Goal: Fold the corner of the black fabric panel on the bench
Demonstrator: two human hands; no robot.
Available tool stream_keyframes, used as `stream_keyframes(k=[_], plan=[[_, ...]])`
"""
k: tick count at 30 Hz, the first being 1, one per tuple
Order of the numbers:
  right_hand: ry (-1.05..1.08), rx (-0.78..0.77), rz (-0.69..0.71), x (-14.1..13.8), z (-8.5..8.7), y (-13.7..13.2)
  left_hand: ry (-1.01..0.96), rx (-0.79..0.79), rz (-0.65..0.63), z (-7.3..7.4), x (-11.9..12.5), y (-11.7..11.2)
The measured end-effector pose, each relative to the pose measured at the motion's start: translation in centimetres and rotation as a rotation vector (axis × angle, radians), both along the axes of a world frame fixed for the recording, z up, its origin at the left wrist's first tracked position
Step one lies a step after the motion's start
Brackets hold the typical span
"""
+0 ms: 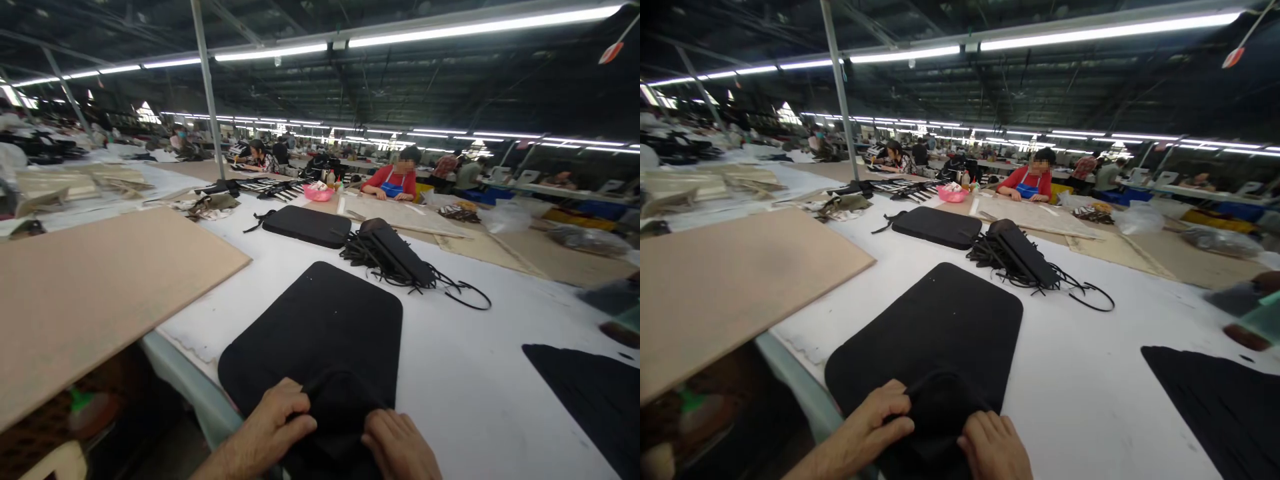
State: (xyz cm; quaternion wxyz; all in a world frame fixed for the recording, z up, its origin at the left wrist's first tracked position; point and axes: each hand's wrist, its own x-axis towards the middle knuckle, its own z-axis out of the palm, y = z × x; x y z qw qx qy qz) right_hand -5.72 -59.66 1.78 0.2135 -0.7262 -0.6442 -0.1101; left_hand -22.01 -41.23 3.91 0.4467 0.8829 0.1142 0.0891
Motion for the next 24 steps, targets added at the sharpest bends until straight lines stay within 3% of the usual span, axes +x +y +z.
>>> stream_keyframes(k=[9, 21, 24], plan=[[0.253, -0.115, -0.176, -0.9, 3.1, 1.4, -0.024, 0.011, -0.045, 0.2, 0.0, 0.3], [0.377, -0.187, -0.259, -0.6, 3.0, 1.9, 0.016, 0.093, -0.025, 0.1, -0.2, 0.3], [0.459, -0.14, -0.264, -0.6, 2.9, 1.4, -0.006, 0.067, -0.042, 0.2, -0.1, 0.2]])
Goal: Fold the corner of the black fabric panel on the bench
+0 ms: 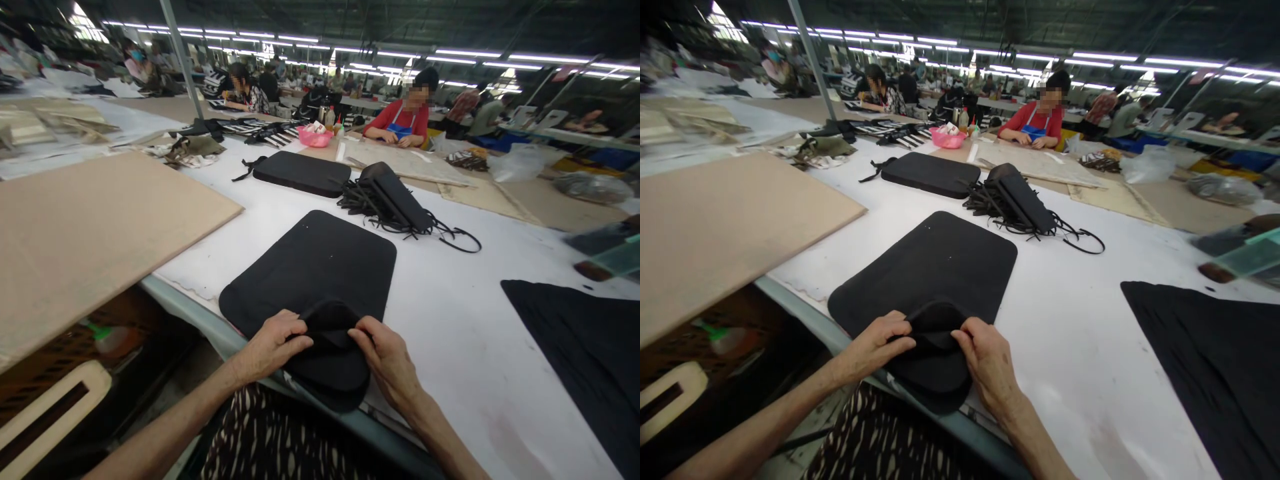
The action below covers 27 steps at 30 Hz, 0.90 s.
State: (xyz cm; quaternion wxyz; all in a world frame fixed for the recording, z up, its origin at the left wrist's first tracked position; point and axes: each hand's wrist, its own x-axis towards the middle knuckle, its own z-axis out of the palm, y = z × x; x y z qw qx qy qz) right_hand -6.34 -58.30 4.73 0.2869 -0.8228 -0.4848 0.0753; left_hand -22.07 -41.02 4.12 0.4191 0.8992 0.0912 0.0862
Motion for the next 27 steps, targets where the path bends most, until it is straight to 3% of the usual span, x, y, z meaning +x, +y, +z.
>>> stream_keyframes(k=[5, 10, 15, 22, 27], plan=[[-0.005, 0.176, 0.026, 0.2, -1.1, -2.9, -0.018, -0.048, -0.011, 0.2, 0.1, 0.0], [-0.271, 0.118, 0.097, -0.6, -2.1, -5.4, -0.008, -0.049, -0.009, 0.2, 0.2, 0.1], [-0.151, -0.049, 0.257, -1.5, -1.6, -4.8, 0.011, -0.056, -0.01, 0.2, 0.2, 0.2], [0.002, -0.06, 0.219, -1.2, -2.0, -3.5, 0.014, -0.045, -0.012, 0.2, 0.2, 0.3], [0.052, -0.062, 0.225, -1.1, -1.2, -3.1, 0.0, -0.004, -0.018, 0.1, 0.1, 0.2]])
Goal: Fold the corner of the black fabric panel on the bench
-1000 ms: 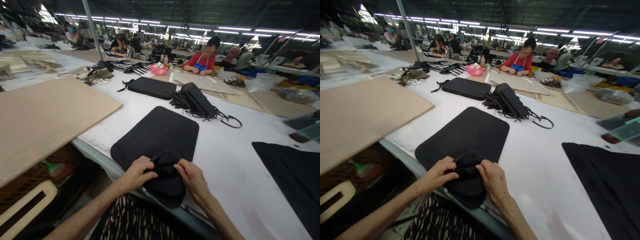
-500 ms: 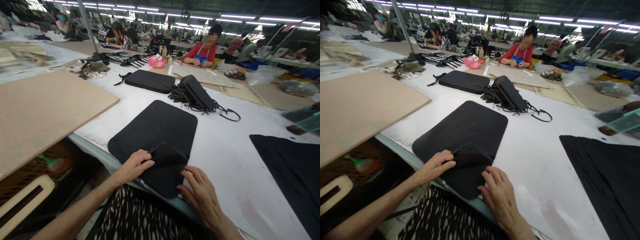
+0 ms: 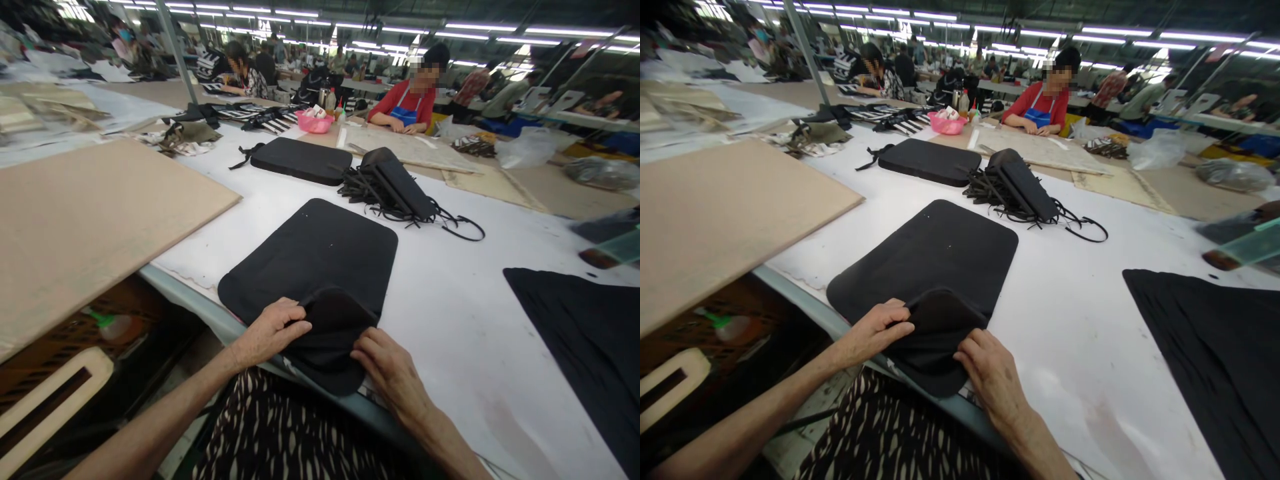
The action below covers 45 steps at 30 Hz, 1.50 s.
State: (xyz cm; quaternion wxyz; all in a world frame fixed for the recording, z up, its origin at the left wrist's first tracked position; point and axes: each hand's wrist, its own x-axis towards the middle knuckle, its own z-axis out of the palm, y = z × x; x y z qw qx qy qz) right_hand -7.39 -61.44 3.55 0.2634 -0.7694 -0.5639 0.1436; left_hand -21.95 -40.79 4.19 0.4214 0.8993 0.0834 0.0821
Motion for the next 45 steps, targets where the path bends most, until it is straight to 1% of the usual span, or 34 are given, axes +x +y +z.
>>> stream_keyframes(k=[3, 8, 13, 16, 21, 22, 24, 26, 27, 29, 32, 35, 40, 45], plan=[[-0.05, 0.041, -0.024, 0.2, 0.5, 0.4, -0.001, 0.03, -0.011, -0.1, -0.1, -0.1], [-0.192, 0.096, -0.094, 0.4, 0.8, 1.6, -0.005, 0.088, -0.041, -0.3, -0.3, 0.0], [-0.196, 0.104, -0.141, 0.5, 0.9, 2.4, 0.007, 0.09, -0.035, -0.2, -0.3, 0.0], [-0.202, 0.105, -0.16, 0.7, 0.5, 1.6, -0.009, 0.045, -0.026, -0.1, -0.2, -0.1], [-0.222, 0.191, -0.253, 0.5, -0.4, -1.1, -0.017, -0.006, -0.029, 0.0, -0.1, 0.0], [-0.217, 0.196, -0.236, 0.3, -0.5, -1.5, -0.015, -0.012, -0.026, 0.0, -0.1, 0.1], [-0.181, 0.161, -0.143, -0.3, -0.5, -2.0, -0.006, -0.025, -0.017, 0.0, -0.1, 0.1], [-0.121, 0.071, -0.043, -0.8, -0.3, -2.0, 0.003, -0.042, -0.009, 0.1, -0.1, 0.2], [-0.09, 0.023, -0.019, -0.9, -0.1, -1.8, 0.006, -0.049, -0.004, 0.1, -0.1, 0.1], [-0.04, -0.048, -0.021, -1.0, 0.2, -1.4, 0.008, -0.058, 0.0, 0.2, 0.0, 0.1], [-0.01, -0.087, -0.049, -0.9, 0.4, -0.8, 0.007, -0.061, 0.006, 0.4, 0.0, 0.1], [-0.015, -0.097, -0.06, -0.8, 0.2, -0.5, 0.01, -0.05, 0.012, 0.4, 0.0, 0.0], [-0.024, -0.078, -0.057, -0.8, 0.0, -0.5, 0.004, 0.005, 0.004, 0.1, -0.1, 0.0], [-0.098, -0.087, -0.035, -0.5, 0.0, -0.1, -0.014, 0.046, -0.015, -0.2, -0.2, 0.0]])
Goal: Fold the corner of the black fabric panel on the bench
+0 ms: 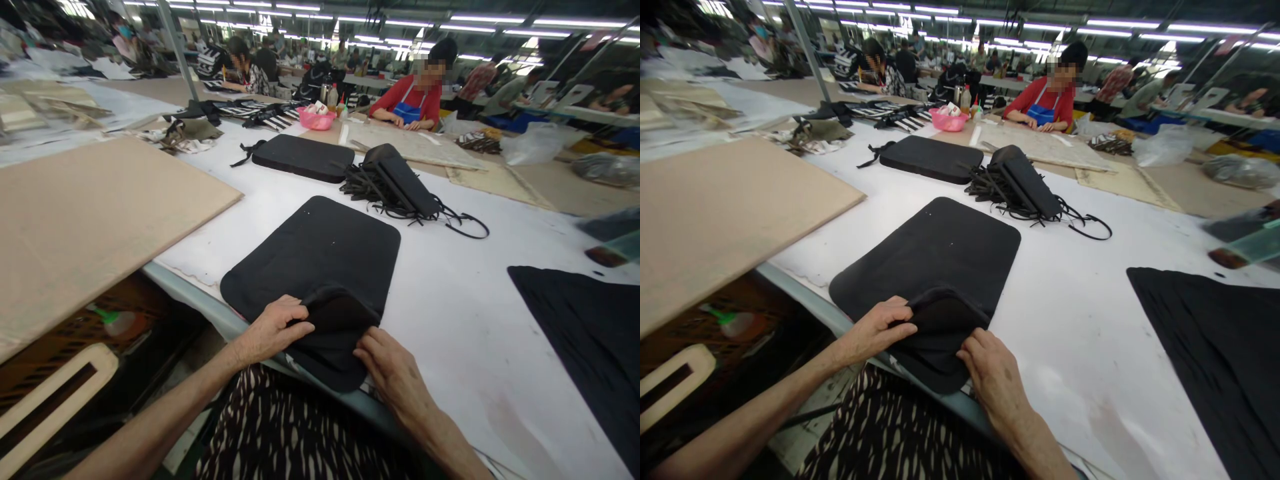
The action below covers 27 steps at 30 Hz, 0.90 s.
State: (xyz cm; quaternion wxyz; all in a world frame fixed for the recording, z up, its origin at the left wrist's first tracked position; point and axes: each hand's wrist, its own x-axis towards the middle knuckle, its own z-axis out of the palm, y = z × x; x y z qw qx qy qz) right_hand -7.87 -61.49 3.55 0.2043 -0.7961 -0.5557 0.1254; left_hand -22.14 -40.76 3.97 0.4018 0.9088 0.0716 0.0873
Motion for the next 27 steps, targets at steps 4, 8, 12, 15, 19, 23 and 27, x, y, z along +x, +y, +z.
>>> stream_keyframes(k=[4, 8, 12, 15, 19, 23, 27], plan=[[-0.077, -0.012, -0.008, 0.2, 0.3, 0.5, -0.004, 0.027, -0.005, -0.2, -0.1, 0.0], [-0.116, -0.014, -0.051, 0.0, 0.8, 0.9, -0.003, 0.036, -0.002, -0.3, -0.1, 0.0], [0.129, 0.031, -0.133, 0.0, 1.2, 1.0, -0.006, 0.037, 0.002, -0.2, 0.0, 0.0], [0.321, 0.041, -0.159, 0.5, 1.3, 0.6, -0.009, 0.033, 0.008, -0.2, 0.0, 0.0], [0.489, 0.047, -0.073, 1.2, 1.7, -0.4, -0.011, 0.029, 0.009, -0.2, -0.1, 0.0], [0.482, 0.051, -0.022, 1.2, 1.9, -0.3, -0.003, 0.021, 0.011, -0.1, -0.1, 0.0], [0.424, 0.096, -0.045, 0.5, 1.8, 1.1, 0.018, 0.014, 0.013, 0.0, 0.0, 0.0]])
